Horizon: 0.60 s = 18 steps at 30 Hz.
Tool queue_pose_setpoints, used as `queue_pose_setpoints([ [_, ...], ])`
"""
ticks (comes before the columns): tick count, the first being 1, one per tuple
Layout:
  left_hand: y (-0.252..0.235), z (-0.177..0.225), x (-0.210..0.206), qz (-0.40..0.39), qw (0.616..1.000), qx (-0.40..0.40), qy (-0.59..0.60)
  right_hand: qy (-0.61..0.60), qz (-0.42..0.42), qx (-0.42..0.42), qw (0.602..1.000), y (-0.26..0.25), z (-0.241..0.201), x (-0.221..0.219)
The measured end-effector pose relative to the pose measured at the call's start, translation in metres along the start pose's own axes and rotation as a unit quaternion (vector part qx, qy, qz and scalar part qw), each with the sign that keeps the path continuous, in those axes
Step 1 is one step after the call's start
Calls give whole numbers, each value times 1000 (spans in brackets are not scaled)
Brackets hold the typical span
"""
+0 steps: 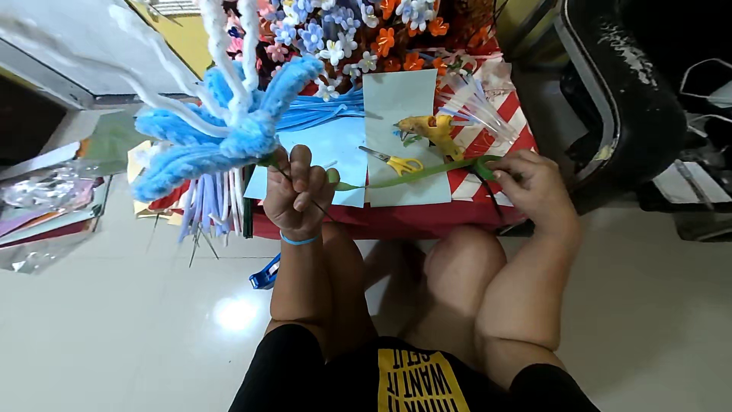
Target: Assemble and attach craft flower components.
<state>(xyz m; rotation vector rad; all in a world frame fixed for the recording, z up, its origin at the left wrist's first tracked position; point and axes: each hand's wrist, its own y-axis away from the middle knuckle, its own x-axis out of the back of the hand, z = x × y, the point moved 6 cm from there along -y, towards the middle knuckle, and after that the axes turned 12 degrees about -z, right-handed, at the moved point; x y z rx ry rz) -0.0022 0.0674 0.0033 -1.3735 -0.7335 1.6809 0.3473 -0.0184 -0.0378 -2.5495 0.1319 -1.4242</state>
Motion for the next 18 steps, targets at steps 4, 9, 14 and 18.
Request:
queue_pose_setpoints([
  [4,2,-6,-5,-10,1000,26,13,-29,89,38,995,0,-27,7],
  [9,2,-16,-12,-45,997,49,35,-156,86,189,966,-21,-103,-28],
  [14,7,-28,-18,-61,994,73,55,-183,-59,261,946,-35,-155,-71],
  [18,11,-30,-18,-69,994,71,56,-281,-123,273,912,-39,-164,-78],
])
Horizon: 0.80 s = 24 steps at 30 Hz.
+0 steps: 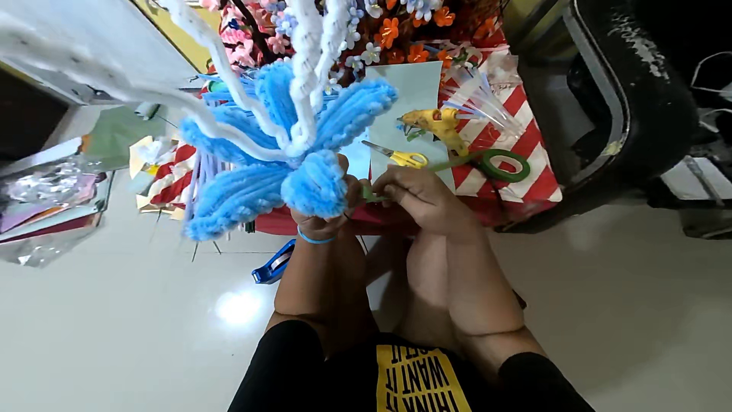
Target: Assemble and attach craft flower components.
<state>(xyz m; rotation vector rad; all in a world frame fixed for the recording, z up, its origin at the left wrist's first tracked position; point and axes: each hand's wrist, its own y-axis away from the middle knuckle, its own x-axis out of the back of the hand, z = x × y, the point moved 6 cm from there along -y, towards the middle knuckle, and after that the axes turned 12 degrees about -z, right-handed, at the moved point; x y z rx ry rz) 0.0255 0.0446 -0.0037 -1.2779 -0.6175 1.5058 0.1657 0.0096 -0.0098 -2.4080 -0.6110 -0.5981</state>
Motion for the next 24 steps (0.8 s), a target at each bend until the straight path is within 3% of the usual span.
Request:
queue_pose_setpoints([
  [5,2,1,6,13,1000,1,-23,-102,30,36,994,-4,-3,-6],
  [12,3,3,19,25,996,24,-78,-40,78,-6,996,2,0,-1],
  [17,3,6,22,46,993,15,-104,-68,92,3,993,6,3,7],
  [24,0,15,27,52,995,-14,-81,-11,117,-20,993,13,5,22],
])
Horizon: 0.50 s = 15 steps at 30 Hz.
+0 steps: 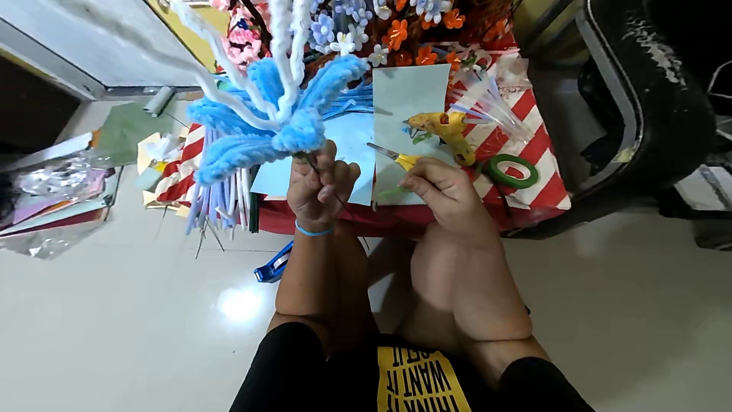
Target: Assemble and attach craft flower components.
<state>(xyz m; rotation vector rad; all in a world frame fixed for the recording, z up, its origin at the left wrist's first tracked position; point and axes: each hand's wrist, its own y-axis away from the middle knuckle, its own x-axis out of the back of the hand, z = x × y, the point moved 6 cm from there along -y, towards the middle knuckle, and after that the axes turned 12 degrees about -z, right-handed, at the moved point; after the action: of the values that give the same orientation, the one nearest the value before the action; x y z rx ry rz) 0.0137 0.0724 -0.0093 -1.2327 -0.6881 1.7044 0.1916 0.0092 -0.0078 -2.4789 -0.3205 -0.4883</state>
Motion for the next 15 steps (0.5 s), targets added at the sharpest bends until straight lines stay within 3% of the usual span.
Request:
queue_pose_setpoints([
  [6,0,-17,4,51,993,74,-72,20,45,-9,999,6,3,12],
  [11,7,-36,7,157,965,163,-132,43,101,-18,994,11,3,21],
  [15,9,-46,3,183,940,167,-233,40,139,0,989,10,4,21],
])
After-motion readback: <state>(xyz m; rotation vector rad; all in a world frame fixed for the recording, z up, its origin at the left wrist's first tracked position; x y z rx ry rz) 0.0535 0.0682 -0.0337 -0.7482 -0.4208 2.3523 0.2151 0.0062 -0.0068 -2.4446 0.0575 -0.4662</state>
